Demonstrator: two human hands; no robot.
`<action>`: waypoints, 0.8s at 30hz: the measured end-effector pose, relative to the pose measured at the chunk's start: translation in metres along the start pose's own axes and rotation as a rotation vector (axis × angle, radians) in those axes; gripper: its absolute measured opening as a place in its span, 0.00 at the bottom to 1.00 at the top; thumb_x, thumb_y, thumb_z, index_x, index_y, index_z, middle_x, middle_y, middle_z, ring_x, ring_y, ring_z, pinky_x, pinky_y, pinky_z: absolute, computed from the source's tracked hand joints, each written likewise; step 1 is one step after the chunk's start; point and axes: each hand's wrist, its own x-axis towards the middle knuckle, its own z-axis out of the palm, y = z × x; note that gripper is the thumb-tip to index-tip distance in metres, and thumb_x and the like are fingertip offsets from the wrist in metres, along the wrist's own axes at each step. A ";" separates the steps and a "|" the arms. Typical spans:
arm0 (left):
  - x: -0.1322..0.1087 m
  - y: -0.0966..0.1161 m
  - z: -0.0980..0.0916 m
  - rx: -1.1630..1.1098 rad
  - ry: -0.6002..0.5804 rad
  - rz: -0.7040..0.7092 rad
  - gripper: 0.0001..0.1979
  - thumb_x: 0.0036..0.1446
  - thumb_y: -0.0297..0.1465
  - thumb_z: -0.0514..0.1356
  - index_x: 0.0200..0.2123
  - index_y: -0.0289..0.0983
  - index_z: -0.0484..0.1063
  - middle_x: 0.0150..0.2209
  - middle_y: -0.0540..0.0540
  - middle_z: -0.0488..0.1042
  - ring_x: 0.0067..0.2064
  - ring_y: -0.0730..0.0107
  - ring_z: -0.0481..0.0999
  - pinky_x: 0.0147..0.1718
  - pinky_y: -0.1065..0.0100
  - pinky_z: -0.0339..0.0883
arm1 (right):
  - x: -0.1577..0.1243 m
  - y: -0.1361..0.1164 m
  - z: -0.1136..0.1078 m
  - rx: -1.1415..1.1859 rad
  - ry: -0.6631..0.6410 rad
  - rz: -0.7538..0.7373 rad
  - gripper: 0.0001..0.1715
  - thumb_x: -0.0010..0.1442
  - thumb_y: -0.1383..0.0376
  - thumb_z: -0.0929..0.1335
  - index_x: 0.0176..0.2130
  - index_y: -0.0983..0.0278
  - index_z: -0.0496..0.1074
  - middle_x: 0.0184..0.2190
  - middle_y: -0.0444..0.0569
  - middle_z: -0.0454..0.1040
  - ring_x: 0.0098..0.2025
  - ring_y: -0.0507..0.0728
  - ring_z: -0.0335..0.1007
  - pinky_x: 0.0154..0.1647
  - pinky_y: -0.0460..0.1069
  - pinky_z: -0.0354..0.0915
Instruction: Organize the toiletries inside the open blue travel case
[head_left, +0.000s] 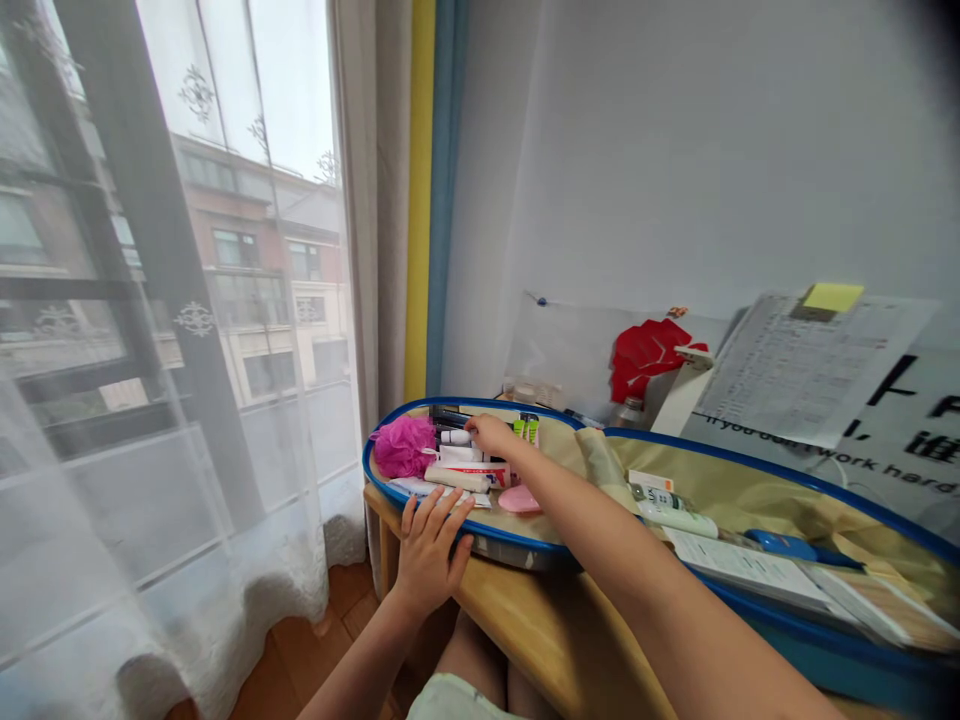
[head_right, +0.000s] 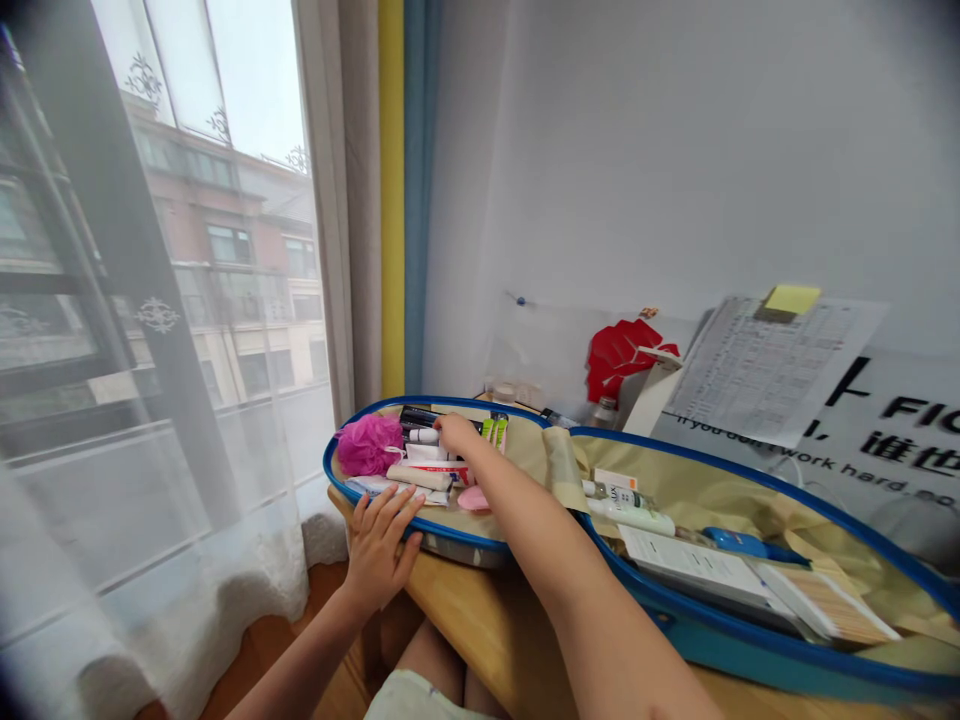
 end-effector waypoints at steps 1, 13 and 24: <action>0.000 0.000 0.000 0.003 -0.002 0.002 0.19 0.60 0.31 0.50 0.54 0.40 0.69 0.51 0.45 0.73 0.56 0.62 0.66 0.61 0.58 0.43 | -0.001 0.000 0.000 0.006 -0.001 -0.006 0.20 0.62 0.57 0.65 0.50 0.64 0.67 0.50 0.51 0.69 0.48 0.56 0.68 0.47 0.56 0.67; -0.001 0.000 0.000 -0.043 -0.002 -0.020 0.19 0.61 0.31 0.50 0.55 0.40 0.68 0.51 0.44 0.73 0.56 0.61 0.66 0.61 0.57 0.43 | -0.054 0.095 -0.081 0.133 0.104 0.085 0.20 0.64 0.57 0.63 0.52 0.65 0.66 0.45 0.50 0.72 0.41 0.52 0.71 0.42 0.53 0.69; -0.010 -0.011 0.003 0.062 -0.080 0.064 0.22 0.61 0.30 0.51 0.58 0.39 0.63 0.54 0.43 0.71 0.59 0.59 0.63 0.62 0.54 0.41 | -0.156 0.253 -0.066 -0.073 -0.147 0.413 0.15 0.62 0.59 0.65 0.45 0.65 0.70 0.45 0.49 0.72 0.43 0.53 0.70 0.45 0.54 0.68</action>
